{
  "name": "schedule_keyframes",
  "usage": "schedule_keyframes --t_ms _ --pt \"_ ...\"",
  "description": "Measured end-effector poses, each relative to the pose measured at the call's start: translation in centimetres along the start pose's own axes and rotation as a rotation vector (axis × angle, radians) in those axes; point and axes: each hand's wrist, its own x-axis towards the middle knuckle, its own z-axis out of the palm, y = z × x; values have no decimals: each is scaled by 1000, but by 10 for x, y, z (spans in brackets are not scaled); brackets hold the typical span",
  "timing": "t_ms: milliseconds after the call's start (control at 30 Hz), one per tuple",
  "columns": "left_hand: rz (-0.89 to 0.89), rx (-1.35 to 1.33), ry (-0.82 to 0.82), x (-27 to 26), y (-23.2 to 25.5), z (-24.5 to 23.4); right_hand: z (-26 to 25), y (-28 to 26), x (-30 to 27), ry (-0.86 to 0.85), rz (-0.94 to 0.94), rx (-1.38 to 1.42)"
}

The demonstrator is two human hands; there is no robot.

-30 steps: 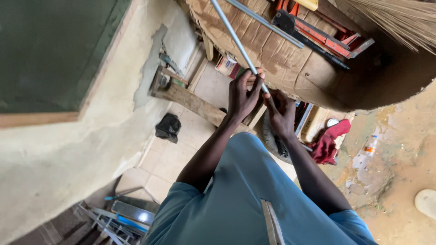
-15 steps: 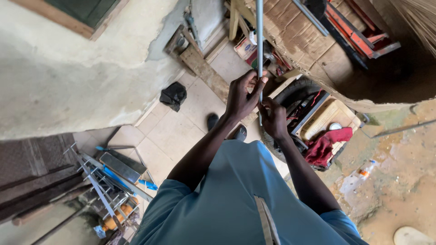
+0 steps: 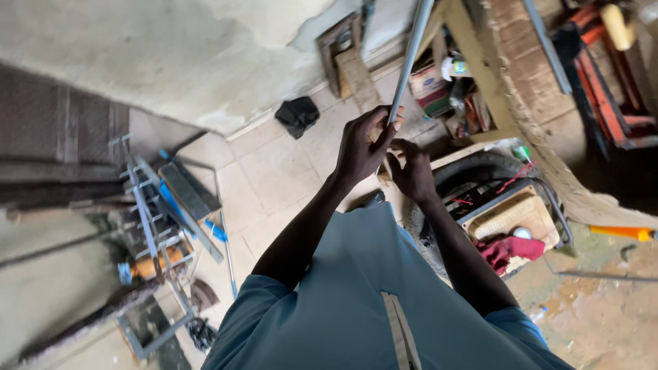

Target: The person inserts metal rods into a central hub to assemble a structure, adjusting the rods by hand.

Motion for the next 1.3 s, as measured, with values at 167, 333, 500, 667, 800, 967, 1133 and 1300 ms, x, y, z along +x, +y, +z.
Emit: schedule_keyframes --t_ms 167,333,500,667,800,967,1133,1300 --pt "-12 121 151 -45 -5 -53 22 -56 16 64 -86 53" --pt "-125 198 238 -96 -16 -94 36 -123 25 60 -219 52" --pt "-159 263 293 -148 -27 -122 60 -185 23 -16 -350 155" --pt "-282 339 349 -197 -43 -153 100 -229 9 -134 -381 174" --pt "-300 413 514 -237 -52 -182 134 -251 -1 -230 -451 169" --pt "-308 481 697 -282 -33 -210 174 -276 -10 -372 -553 256" --pt "-379 416 842 -307 -9 -218 203 -299 -13 -556 -695 343" --pt "-376 503 980 -327 -18 -224 227 -316 -7 -736 -878 386"
